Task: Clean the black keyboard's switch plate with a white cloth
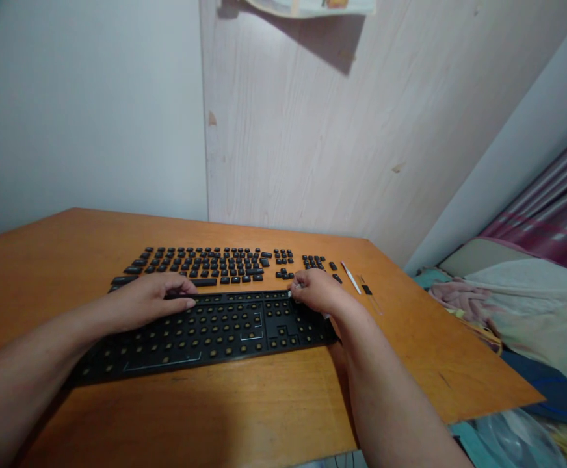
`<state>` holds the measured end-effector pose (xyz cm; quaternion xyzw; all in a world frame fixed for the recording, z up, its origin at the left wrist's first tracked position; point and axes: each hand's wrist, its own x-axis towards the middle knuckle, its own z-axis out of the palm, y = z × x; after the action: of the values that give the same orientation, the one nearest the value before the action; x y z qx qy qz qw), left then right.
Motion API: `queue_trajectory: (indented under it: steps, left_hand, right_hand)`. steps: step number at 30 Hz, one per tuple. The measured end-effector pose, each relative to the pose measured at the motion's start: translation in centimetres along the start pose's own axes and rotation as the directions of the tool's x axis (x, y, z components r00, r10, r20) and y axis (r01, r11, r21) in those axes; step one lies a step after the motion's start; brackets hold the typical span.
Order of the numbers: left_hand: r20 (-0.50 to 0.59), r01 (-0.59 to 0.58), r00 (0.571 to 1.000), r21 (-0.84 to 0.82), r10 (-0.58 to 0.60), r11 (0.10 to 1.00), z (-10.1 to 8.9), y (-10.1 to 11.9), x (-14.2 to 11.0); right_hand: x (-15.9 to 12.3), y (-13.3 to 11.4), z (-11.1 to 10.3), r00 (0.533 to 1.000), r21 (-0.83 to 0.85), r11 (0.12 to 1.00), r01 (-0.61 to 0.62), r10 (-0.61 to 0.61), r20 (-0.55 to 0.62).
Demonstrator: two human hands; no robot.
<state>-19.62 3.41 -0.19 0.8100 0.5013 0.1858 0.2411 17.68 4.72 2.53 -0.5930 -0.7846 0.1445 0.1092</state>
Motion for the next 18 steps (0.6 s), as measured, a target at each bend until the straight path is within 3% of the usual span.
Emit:
queue_trajectory:
  steps: [7,10,18]
  left_hand:
    - [0.018,0.012,1.000,0.002,-0.012,1.000,-0.1,0.3,-0.1]
    - [0.023,0.013,1.000,0.012,-0.013,1.000,-0.1,0.3,0.0]
    - [0.033,0.015,0.999,0.021,-0.016,1.000,-0.1,0.4,-0.1]
  right_hand:
    - [-0.4,3.1,-1.7,0.979,-0.014,0.980,-0.198,0.197,-0.046]
    - [-0.3,2.7,-1.6,0.984,-0.008,0.984,-0.180,0.180,-0.018]
    - [-0.6,-1.2,-0.1,0.996,0.046,0.999,-0.024,0.020,0.086]
